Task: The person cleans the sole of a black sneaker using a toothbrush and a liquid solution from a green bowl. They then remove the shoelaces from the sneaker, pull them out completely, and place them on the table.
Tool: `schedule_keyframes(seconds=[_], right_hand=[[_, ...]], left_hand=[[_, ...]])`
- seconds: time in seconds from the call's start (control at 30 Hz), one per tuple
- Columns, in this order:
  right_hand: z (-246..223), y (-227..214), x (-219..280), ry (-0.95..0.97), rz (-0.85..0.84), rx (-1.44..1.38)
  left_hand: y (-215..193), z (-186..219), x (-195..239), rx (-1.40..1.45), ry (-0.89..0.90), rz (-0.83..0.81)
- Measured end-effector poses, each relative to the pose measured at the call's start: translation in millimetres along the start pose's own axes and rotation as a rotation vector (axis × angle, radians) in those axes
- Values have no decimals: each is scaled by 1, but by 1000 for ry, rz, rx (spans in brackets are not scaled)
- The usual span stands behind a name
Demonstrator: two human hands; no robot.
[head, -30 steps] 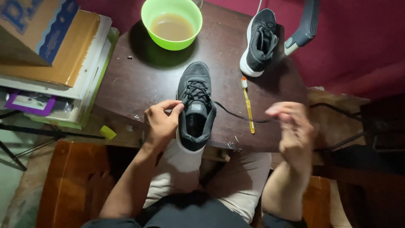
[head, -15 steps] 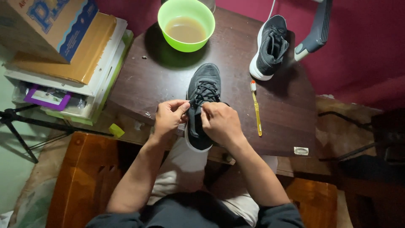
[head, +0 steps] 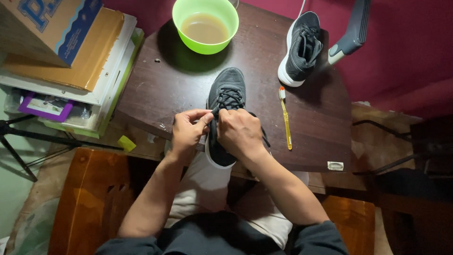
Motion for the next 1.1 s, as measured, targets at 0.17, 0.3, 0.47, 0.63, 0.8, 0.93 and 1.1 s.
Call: schedule_keyframes(seconds=[0.17,0.3,0.47,0.63,0.8,0.93,1.1], right_hand=[[11,-2,2,-114,-11,-156],[15,-5,7,-86,-51,-115],[12,1,6,-38,-37,-101],[12,-21,-5,-89,90,-55],[10,-2,3,-86,120,-16],[21,-18,4,9,-82,-263],[37,-29,9,73,-199,-468]], left_hand=[[-1,8,7,19,9,8],[3,10,10,-49,31,42],[7,4,6,50,26,30],[-1,-9,-5,66,9,-21],[-6,-13,-11,47,-16,-64],[-13,-55,-32,193,-107,-125],[-12,-33,-22,232,-206,-230]])
Point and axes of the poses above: each hand's wrist, its own x-axis away from the middle knuckle, its own y-axis out of the palm, z = x × y, the point moved 1 cm from there along -x, towards the middle knuckle, and after that the axes turned 5 degrees about x, right-handed, at the moved point
